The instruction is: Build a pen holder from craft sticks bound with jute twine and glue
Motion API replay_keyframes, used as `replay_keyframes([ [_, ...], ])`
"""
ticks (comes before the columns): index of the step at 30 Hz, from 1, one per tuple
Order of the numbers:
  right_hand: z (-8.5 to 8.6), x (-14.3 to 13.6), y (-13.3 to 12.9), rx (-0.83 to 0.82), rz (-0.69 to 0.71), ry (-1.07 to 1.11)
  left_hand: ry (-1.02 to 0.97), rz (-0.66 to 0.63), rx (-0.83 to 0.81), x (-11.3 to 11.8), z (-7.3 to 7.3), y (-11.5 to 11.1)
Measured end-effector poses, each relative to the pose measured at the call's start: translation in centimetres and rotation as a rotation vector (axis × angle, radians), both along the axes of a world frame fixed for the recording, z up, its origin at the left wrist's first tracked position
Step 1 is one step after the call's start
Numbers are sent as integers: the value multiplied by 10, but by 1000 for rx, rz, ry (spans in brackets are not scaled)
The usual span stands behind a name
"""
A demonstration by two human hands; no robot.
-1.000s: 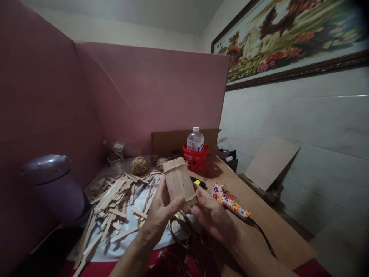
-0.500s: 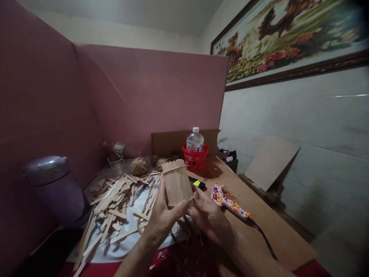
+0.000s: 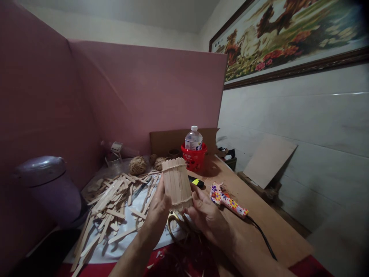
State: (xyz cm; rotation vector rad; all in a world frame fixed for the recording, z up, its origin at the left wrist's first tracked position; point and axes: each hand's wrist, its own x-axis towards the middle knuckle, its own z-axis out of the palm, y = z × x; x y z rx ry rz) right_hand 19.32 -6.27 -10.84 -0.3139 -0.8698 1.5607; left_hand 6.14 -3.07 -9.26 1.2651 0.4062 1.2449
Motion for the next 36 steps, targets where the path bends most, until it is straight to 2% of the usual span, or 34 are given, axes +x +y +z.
replay_keyframes([
  [2,0,-1,0,6,0,1,44,-1,22,0,-1,1],
  [6,0,-3,-2,23,-2,-8,174,76,33,0,2,-3],
  [11,5,-6,-5,22,-12,-27,173,117,7,2,9,-10],
  [15,5,-5,-5,6,4,2,177,108,-6,3,8,-9],
  [20,0,-1,2,6,24,57,15,1,-26,3,6,-3],
  [23,-4,1,4,-29,90,58,-90,-36,-130,4,9,-5],
  [26,-5,1,4,-47,165,4,-81,-40,-226,3,12,-8],
  [28,-6,0,4,-54,115,-73,-68,-6,-241,2,13,-8],
  [32,-8,-2,5,37,-182,-303,-8,136,-162,-1,10,-2],
  [34,-9,-3,5,114,-227,-391,30,189,-132,-1,6,1],
  [36,-10,-3,4,131,-220,-433,32,179,-118,-1,5,2],
])
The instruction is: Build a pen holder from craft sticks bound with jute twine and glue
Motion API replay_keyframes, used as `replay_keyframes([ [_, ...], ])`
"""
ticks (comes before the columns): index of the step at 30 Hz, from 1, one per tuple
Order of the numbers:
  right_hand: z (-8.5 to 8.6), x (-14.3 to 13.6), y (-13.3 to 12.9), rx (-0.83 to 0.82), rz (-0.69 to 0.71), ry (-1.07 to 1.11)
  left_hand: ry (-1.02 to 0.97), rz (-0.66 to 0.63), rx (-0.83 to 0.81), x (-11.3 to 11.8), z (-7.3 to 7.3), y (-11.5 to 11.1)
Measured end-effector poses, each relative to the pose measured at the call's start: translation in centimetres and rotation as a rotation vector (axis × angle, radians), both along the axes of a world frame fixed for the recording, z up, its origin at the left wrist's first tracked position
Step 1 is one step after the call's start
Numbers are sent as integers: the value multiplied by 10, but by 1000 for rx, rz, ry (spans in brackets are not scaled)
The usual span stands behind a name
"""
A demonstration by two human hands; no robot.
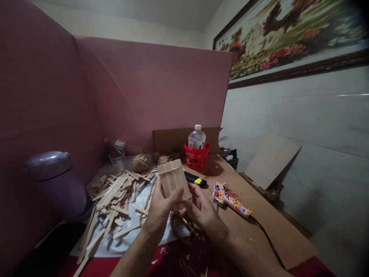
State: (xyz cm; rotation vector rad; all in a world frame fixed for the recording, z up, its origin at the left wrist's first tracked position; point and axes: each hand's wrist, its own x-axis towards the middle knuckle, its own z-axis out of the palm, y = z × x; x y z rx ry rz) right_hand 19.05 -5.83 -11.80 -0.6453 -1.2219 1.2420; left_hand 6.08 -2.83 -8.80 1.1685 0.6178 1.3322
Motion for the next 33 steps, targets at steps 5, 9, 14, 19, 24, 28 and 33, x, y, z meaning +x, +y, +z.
replay_keyframes([
  [5,3,3,-1,-85,56,123,-169,-145,-78,1,9,-4],
  [9,7,5,-2,-128,141,296,-197,-193,-65,-3,14,-9],
  [14,9,7,-2,-148,253,473,-217,-238,-39,-6,12,-9],
  [19,8,7,-2,-213,337,487,-128,-221,45,-1,5,-5],
  [24,8,3,-3,-243,324,407,-66,-125,40,2,-4,0],
  [28,9,4,-3,-267,305,453,-27,-59,25,-2,-10,2],
  [33,10,5,-2,-273,354,499,-34,-144,48,-1,-9,0],
])
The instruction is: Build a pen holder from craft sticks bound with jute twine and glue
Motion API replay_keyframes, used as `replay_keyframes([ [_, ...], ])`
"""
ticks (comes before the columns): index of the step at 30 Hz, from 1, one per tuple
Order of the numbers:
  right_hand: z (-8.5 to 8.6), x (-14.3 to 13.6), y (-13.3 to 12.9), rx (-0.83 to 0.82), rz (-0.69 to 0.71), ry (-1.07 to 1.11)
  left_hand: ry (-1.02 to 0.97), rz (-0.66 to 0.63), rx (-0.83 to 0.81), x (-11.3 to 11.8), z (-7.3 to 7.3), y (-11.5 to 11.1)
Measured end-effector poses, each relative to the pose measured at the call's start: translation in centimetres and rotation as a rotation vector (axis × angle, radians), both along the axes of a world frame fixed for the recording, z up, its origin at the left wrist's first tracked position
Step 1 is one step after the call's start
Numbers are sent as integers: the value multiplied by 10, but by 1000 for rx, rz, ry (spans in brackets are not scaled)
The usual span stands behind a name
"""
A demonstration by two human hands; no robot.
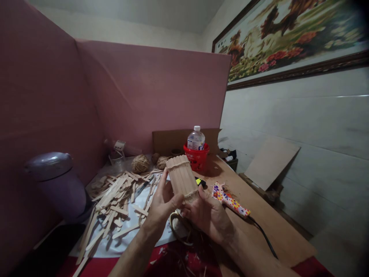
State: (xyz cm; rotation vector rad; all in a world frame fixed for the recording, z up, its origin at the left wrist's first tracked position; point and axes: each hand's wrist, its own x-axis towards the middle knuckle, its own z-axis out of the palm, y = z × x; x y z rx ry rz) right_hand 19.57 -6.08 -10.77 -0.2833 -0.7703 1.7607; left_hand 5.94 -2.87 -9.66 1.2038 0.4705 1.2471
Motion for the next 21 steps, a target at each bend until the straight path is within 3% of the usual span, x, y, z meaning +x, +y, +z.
replay_keyframes([
  [12,0,-1,-2,-8,45,22,48,53,-27,2,5,-1],
  [21,3,1,-2,-36,157,63,-81,-70,-92,4,4,1],
])
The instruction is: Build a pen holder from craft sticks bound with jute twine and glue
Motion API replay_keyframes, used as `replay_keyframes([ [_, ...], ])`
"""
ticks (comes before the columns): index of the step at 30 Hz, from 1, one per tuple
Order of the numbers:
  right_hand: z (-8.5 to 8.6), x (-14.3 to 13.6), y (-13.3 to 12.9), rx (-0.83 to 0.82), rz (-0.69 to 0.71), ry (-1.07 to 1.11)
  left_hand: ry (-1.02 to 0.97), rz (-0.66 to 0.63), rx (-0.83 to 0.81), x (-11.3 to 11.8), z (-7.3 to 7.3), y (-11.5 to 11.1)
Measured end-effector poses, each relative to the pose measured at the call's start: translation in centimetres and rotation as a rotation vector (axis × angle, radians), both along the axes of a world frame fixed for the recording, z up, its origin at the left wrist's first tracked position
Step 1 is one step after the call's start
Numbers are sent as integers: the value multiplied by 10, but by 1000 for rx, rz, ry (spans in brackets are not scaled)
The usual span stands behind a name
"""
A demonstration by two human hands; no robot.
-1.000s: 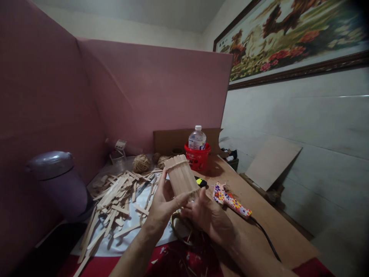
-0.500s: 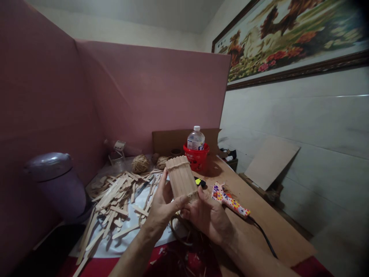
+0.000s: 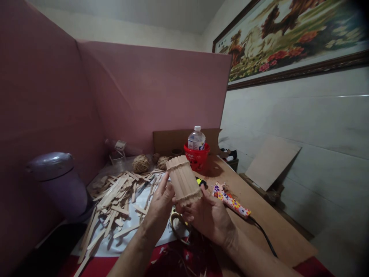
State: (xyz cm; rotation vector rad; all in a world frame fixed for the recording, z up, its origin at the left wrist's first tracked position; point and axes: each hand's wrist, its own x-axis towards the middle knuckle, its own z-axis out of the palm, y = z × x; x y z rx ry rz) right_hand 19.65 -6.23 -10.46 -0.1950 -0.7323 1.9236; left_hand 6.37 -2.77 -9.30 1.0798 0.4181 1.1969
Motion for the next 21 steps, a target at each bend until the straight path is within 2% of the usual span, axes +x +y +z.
replay_keyframes([
  [3,-1,-2,0,11,16,-25,42,10,34,0,2,-1],
  [5,-2,-3,1,30,-56,-87,66,89,51,-5,7,0],
  [6,-3,-3,2,32,-152,-125,62,161,75,-10,11,3],
  [8,-5,-1,7,19,-448,-206,67,324,157,-24,21,10],
  [10,-9,4,12,-10,-752,-291,22,574,288,-39,29,20],
  [11,-11,7,14,-24,-852,-335,18,696,343,-45,32,25],
  [13,-15,11,18,-42,-925,-422,73,794,364,-55,33,35],
  [15,-18,11,19,-33,-906,-553,128,784,286,-58,29,41],
  [17,-19,10,16,75,-895,-798,167,735,184,-56,22,45],
  [19,-19,6,11,326,-902,-1132,208,669,79,-53,17,44],
  [21,-18,2,3,619,-874,-1437,262,548,-35,-49,15,41],
])
